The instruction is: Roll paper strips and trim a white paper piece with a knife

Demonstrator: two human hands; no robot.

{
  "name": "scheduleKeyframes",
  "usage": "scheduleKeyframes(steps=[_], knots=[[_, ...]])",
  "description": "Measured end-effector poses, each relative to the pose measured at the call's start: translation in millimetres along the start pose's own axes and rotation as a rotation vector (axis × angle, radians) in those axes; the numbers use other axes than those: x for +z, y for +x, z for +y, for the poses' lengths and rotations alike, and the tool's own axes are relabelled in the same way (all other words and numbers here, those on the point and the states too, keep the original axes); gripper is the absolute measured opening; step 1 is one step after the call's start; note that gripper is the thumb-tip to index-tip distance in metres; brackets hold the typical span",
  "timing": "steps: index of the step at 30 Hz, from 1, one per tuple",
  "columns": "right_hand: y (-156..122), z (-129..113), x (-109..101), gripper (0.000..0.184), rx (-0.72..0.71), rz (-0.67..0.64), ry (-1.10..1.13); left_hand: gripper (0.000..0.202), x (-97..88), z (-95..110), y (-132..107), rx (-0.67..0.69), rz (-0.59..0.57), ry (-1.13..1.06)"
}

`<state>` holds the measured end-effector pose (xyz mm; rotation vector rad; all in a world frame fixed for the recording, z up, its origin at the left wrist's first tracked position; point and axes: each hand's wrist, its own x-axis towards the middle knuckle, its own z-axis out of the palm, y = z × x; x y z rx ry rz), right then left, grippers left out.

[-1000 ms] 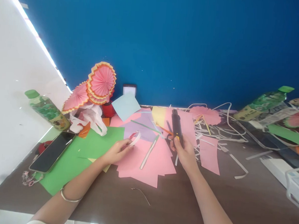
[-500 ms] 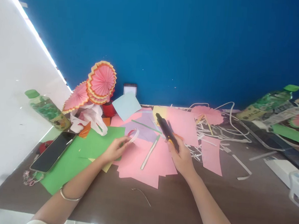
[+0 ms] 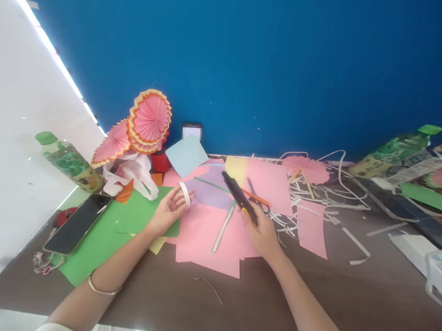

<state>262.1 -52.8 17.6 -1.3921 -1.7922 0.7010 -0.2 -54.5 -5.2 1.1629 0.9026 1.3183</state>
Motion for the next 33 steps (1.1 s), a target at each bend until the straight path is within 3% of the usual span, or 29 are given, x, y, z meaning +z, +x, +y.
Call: scheduleKeyframes(steps=[7, 13, 21, 33], knots=[[-2, -5, 2, 0.037, -0.011, -0.034, 0.021, 0.072, 4.7, 3, 0, -0.054, 0.102, -0.057], [-8, -16, 7, 0.036, -0.038, -0.129, 0.016, 0.041, 13.9, 8, -3, -0.065, 0.196, -0.008], [-18, -26, 20, 0.033, -0.063, -0.187, -0.029, 0.033, 22.3, 10, -6, -0.119, 0.359, -0.068], [-21, -27, 24, 0.024, -0.170, -0.188, -0.079, 0.031, 20.5, 10, -8, -0.136, 0.324, -0.039]])
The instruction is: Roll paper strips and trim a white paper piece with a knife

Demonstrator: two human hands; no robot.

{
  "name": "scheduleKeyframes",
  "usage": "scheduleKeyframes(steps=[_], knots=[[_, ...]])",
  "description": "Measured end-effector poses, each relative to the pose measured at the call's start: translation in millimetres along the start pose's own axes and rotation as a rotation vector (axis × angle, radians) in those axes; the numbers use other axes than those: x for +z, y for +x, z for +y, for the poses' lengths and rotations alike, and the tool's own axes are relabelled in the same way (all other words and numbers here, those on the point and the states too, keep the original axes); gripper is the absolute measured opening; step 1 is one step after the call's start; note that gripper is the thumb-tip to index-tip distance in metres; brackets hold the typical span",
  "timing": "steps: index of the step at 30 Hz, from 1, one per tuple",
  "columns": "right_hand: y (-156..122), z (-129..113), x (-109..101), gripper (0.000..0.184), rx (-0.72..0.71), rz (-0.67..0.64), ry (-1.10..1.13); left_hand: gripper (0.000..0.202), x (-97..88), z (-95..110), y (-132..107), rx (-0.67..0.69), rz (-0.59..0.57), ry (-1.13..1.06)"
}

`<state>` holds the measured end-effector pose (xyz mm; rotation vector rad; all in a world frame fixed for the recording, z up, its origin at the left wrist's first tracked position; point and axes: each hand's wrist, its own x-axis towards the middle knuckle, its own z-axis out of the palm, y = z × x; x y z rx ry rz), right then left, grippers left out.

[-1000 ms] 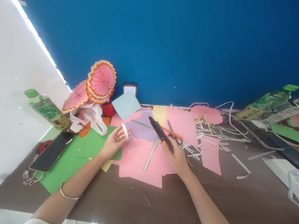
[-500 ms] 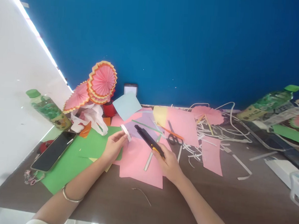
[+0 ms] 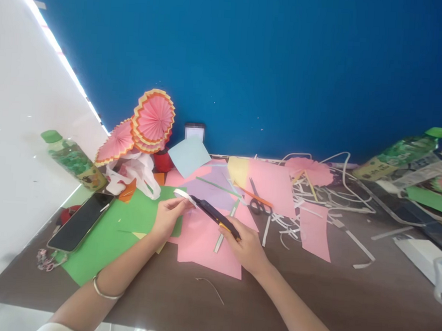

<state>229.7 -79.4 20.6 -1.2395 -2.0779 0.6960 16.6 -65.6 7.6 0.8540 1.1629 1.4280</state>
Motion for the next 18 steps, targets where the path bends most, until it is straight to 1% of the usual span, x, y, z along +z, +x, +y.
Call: scheduleKeyframes(steps=[13, 18], knots=[[-1.2, 4.4, -0.1, 0.025, -0.031, 0.013, -0.048, 0.029, -3.2, 2.3, 0.7, 0.063, -0.005, 0.108], [-2.8, 5.4, 0.0, 0.024, -0.100, 0.048, -0.110, 0.028, -3.4, 4.0, -0.3, 0.078, 0.015, 0.166]])
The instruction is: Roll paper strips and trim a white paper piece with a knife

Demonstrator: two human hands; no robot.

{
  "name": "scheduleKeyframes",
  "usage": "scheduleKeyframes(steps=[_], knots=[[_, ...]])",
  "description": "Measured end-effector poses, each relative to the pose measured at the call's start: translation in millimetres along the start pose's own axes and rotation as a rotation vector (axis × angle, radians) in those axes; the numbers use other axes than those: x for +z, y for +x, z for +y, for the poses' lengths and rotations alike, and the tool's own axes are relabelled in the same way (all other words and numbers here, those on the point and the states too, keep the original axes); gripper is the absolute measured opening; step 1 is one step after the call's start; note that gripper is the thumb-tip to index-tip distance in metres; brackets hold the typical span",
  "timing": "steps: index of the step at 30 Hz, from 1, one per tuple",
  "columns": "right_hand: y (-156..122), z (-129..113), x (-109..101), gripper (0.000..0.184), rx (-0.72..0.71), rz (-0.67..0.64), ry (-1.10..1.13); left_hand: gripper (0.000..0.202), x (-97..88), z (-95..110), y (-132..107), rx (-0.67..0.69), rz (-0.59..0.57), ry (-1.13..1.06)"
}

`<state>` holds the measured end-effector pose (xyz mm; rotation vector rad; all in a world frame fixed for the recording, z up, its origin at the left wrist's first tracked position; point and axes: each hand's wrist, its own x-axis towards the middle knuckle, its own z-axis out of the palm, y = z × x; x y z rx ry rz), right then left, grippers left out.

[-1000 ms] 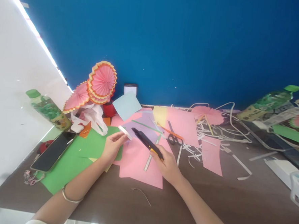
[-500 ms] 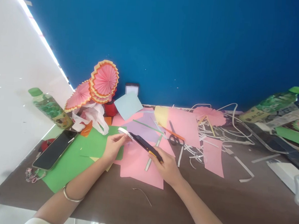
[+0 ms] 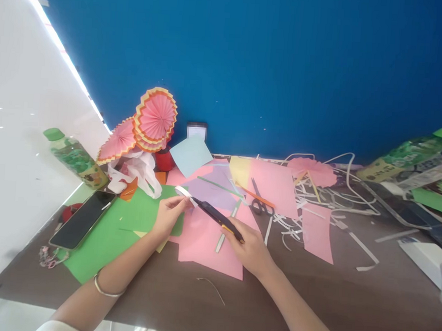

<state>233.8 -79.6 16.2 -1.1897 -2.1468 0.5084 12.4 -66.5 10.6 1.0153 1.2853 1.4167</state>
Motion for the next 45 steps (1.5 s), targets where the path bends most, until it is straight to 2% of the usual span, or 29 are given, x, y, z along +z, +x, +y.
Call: scheduleKeyframes(steps=[8, 19, 26, 33, 37, 40, 42, 45], knots=[[-2, -3, 0, 0.025, -0.096, 0.054, -0.120, 0.026, 0.4, 5, 0, -0.032, 0.083, -0.027], [-5, -8, 0, 0.029, -0.110, 0.035, -0.203, 0.023, -0.1, 0, 1, -0.050, 0.137, -0.046], [-5, 6, 8, 0.032, -0.113, -0.034, -0.331, 0.019, -9.5, 2, 10, -0.073, 0.204, -0.226], [-3, 1, 6, 0.026, -0.037, 0.147, -0.140, 0.024, -6.7, 2, 6, -0.091, 0.170, -0.191], [-4, -6, 8, 0.022, 0.009, 0.153, -0.049, 0.022, -5.0, 1, 6, -0.116, 0.158, -0.234], [-4, -11, 9, 0.022, 0.042, 0.158, 0.027, 0.019, -3.7, 0, 3, -0.188, 0.141, -0.316], [-3, -16, 9, 0.023, 0.119, 0.157, 0.147, 0.017, -0.4, 0, -1, -0.269, 0.112, -0.409], [-2, -22, 10, 0.029, 0.250, 0.104, 0.470, 0.014, 9.7, -2, -12, -0.390, 0.007, -0.519]])
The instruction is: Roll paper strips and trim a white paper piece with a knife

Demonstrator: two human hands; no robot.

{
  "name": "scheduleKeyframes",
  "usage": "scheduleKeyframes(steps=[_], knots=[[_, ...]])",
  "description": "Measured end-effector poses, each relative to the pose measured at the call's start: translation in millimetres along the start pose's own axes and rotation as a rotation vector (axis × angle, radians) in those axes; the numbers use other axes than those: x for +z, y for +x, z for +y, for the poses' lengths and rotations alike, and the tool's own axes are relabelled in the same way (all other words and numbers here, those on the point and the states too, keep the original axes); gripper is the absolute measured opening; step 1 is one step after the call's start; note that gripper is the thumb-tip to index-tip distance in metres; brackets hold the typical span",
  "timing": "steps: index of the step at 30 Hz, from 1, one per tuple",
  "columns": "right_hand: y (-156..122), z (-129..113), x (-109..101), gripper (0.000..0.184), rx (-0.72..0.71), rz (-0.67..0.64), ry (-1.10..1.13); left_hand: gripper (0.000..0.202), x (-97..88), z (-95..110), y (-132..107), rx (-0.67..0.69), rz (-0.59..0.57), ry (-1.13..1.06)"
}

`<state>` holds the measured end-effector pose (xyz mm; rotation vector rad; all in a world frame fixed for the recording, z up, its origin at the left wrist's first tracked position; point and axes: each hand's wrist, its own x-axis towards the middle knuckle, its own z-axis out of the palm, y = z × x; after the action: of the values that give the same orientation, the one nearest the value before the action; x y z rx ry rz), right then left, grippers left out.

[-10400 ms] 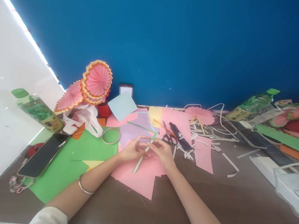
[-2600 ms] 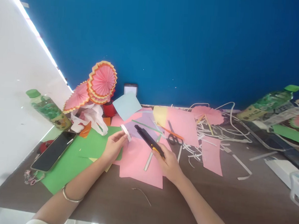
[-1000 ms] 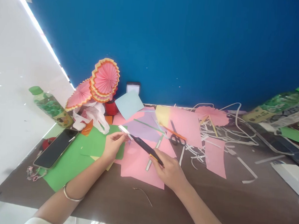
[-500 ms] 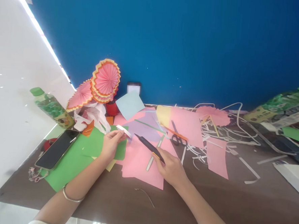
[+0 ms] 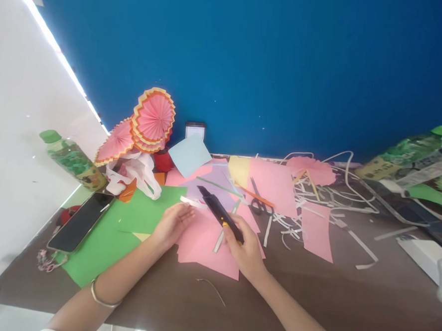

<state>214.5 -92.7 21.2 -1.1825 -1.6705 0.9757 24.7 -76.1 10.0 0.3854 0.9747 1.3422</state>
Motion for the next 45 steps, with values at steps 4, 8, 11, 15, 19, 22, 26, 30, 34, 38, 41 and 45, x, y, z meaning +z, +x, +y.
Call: scheduleKeyframes(steps=[4, 8, 11, 15, 19, 22, 26, 30, 34, 38, 41, 45], knots=[[-1, 2, 5, 0.034, 0.078, -0.137, 0.312, 0.015, 9.0, -11, -14, -0.158, -0.151, 0.074], [-3, 6, 8, 0.028, 0.075, -0.205, 0.284, 0.025, 4.8, -5, -19, 0.065, -0.208, 0.519], [-2, 4, 8, 0.028, 0.081, -0.223, 0.316, 0.019, -1.5, 4, -16, 0.602, 0.010, 0.845], [0, 1, 10, 0.029, 0.124, -0.233, 0.410, 0.023, 0.3, 4, -13, 0.817, -0.090, 1.003], [1, 0, 12, 0.031, 0.161, -0.250, 0.437, 0.023, 7.5, -3, -9, 0.623, -0.185, 0.928], [4, 1, 7, 0.031, 0.130, -0.172, 0.337, 0.034, 8.1, -1, -4, 0.506, -0.168, 0.805], [7, 3, -8, 0.027, 0.012, -0.046, 0.027, 0.043, -1.9, 17, 8, 0.508, -0.077, 0.779], [7, 9, -18, 0.025, -0.081, -0.082, -0.208, 0.045, -16.5, 35, 22, 0.646, -0.030, 0.862], [6, 13, -17, 0.024, -0.157, -0.103, -0.310, 0.044, -24.8, 39, 29, 0.687, -0.028, 0.900], [4, 10, -13, 0.024, -0.195, -0.142, -0.327, 0.043, -26.8, 36, 32, 0.719, -0.036, 0.905], [3, 8, -10, 0.023, -0.190, -0.181, -0.318, 0.042, -26.7, 35, 32, 0.733, -0.053, 0.925], [3, 9, -9, 0.022, -0.179, -0.201, -0.332, 0.041, -26.6, 35, 32, 0.753, -0.061, 0.951]])
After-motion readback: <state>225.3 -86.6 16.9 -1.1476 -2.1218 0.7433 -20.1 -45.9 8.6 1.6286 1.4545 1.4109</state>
